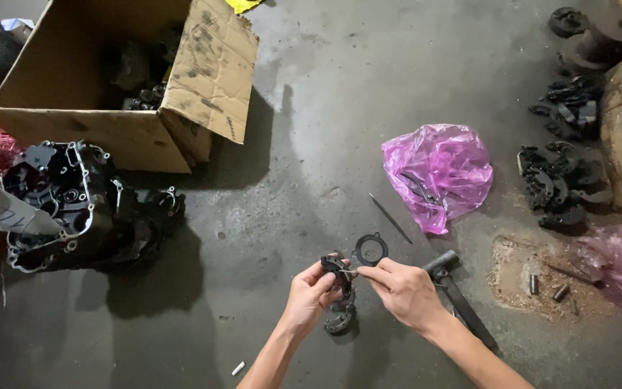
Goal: Dismantle and inspect a clutch assembly and associated engine components on the floor of a workshop.
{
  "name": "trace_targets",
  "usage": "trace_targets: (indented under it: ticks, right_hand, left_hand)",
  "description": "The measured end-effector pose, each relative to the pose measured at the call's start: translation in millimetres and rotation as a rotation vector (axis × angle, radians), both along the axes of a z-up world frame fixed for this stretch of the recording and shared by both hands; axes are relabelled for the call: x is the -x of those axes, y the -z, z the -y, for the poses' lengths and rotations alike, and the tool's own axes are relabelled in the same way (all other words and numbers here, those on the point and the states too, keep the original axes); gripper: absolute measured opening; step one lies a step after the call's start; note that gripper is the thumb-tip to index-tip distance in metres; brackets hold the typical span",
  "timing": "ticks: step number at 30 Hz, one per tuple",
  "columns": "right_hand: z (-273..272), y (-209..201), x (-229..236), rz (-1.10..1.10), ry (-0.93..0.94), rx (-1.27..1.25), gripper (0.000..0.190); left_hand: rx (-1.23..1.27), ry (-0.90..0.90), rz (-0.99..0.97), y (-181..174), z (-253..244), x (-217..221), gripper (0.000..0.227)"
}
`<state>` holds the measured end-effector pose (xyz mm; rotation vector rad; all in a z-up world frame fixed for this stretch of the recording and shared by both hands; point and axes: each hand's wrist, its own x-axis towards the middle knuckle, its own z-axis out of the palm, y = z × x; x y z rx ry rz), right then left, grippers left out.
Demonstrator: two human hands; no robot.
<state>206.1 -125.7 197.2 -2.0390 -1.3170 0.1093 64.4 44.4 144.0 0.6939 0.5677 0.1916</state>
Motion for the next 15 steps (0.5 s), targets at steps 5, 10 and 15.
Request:
trace_targets:
  ticks: [5,10,15]
  right_hand:
    - [-0.2,3.0,7.1,0.053,-0.003,-0.005,0.024]
    - [2.2,-4.6,19.4,-0.442,0.019,0.181,0.03]
    - [15.1,32.1,26.6,-0.752,-0.057,-0.006,0.03]
  left_hand:
    - [-0.212,0.049,-0.053,-4.8,3.7,2.6,0.04]
    - [-0.448,0.291,-0.017,-4.2,0.8,17.2,0.039]
    - [-0.406,0.564,0.027,8.1,2.5,19.4,0.024]
